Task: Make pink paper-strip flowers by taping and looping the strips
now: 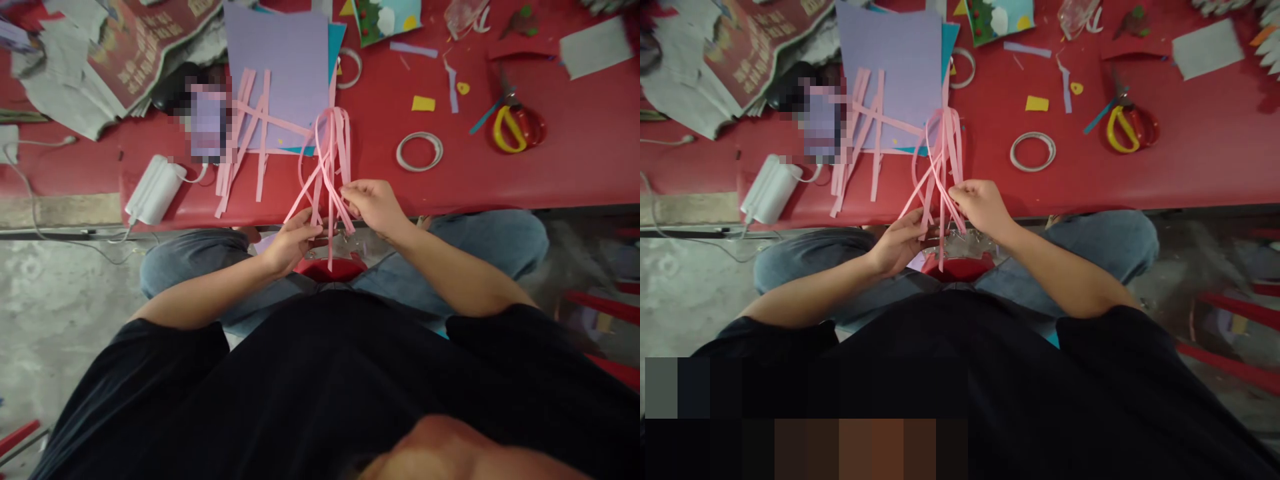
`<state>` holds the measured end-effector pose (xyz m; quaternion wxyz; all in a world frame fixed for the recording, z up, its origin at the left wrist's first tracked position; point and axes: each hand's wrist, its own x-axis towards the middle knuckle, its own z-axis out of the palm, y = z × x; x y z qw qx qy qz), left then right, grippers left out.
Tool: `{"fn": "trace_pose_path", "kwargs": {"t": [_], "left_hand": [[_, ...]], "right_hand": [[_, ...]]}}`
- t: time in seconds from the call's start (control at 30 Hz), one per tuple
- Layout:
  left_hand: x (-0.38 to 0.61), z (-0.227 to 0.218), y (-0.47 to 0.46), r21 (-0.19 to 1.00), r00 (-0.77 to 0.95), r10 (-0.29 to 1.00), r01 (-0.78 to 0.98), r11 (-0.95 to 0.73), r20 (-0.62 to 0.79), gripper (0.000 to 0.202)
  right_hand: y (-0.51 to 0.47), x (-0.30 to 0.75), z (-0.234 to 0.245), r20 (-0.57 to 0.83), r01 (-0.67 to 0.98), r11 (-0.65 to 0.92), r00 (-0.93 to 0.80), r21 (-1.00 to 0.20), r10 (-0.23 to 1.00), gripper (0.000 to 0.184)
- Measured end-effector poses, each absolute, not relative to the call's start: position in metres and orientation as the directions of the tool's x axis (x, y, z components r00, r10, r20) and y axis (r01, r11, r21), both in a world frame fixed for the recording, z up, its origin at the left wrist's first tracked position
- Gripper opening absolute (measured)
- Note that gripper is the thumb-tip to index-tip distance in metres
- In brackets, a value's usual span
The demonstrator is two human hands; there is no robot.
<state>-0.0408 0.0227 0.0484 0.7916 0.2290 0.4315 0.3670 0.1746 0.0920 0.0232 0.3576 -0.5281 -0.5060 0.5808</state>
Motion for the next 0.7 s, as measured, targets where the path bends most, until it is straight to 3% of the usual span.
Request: {"fn": "trace_pose_path", "kwargs": {"t": [0.17,0.27,0.33,0.47,0.6,0.7], "left_hand": [[-0.042,0.034,0.016,0.771,0.153,0.887,-0.445,0.456,-0.435,0.065],[-0.048,0.017,0.010,0.906,-0.007,0.954,-0.316,0.283,-0.300,0.076],[-0.054,0.012,0.007,0.981,-0.081,0.985,-0.133,0.143,-0.155,0.076],[-0.063,0.020,0.015,0.967,-0.030,0.980,0.172,-0.190,0.198,0.057],[-0.074,0.032,0.050,0.963,-0.017,0.977,0.175,-0.205,0.211,0.023],[-0.088,0.033,0.084,0.969,-0.102,0.975,0.166,-0.180,0.198,0.024]], "right_hand": [[0.094,0.179,0.036,-0.104,0.218,-0.077,-0.115,-0.973,0.988,0.033],[0.095,0.181,0.043,-0.058,0.230,-0.033,-0.104,-0.973,0.993,0.028],[0.095,0.184,0.046,-0.037,0.238,-0.014,-0.093,-0.971,0.995,0.024],[0.093,0.187,0.049,-0.020,0.285,0.007,-0.094,-0.958,0.995,0.021],[0.092,0.193,0.060,0.011,0.407,0.048,-0.094,-0.912,0.996,0.020],[0.100,0.213,0.071,0.048,0.610,0.115,-0.124,-0.784,0.991,0.018]]}}
